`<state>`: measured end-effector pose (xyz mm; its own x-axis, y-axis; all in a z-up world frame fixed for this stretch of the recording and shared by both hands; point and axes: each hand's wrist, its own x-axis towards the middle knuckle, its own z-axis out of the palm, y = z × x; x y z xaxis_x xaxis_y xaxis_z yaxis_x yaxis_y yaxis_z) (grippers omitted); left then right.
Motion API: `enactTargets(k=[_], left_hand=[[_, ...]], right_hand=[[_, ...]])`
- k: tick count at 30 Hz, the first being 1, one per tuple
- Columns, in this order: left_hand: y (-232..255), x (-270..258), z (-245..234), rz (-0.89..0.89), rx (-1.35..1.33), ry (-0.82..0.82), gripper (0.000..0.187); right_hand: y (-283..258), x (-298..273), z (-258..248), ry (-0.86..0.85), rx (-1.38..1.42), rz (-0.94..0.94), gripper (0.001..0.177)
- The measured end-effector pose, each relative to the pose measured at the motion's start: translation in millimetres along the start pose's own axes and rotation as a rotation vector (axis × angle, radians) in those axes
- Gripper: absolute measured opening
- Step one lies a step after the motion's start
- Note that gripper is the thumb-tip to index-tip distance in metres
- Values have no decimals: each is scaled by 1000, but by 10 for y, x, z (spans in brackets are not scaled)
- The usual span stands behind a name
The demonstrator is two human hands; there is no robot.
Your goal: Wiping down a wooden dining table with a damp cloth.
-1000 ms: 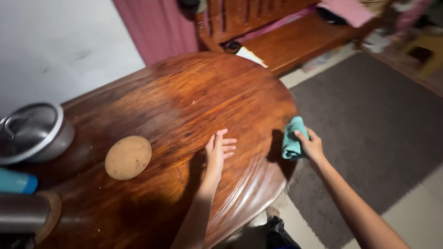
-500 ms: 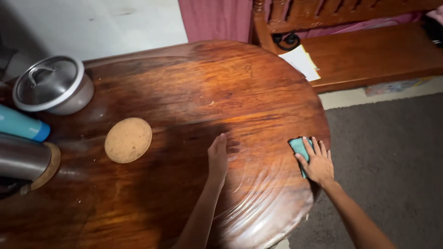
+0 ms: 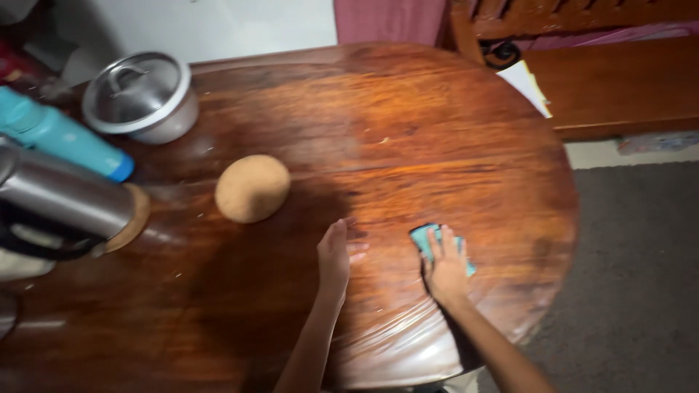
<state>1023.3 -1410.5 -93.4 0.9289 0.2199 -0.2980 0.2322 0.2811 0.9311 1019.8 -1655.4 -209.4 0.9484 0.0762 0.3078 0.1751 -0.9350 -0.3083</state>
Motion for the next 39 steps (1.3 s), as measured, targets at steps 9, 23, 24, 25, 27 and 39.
enactTargets(k=[9,23,24,25,27,39], left_hand=[[47,-194,-1282,51,-68,103,53],[-129,-123,-1178,13,-68,73,49],[-214,-98,-1181,18,-87,71,50],[-297,-76,-1188,24,-106,69,50],[-301,-123,-1174,5,-96,71,51],[166,-396,-1780,-20,-10,194,55]], right_hand=[[-2270,-578,396,-228,212,-379,63],[-74,207,-438,-74,701,139,36],[140,162,-606,-32,607,85,36],[346,113,-780,9,513,31,37],[508,-120,-593,-2,285,-27,42],[-2781,-1361,515,-273,220,-425,74]])
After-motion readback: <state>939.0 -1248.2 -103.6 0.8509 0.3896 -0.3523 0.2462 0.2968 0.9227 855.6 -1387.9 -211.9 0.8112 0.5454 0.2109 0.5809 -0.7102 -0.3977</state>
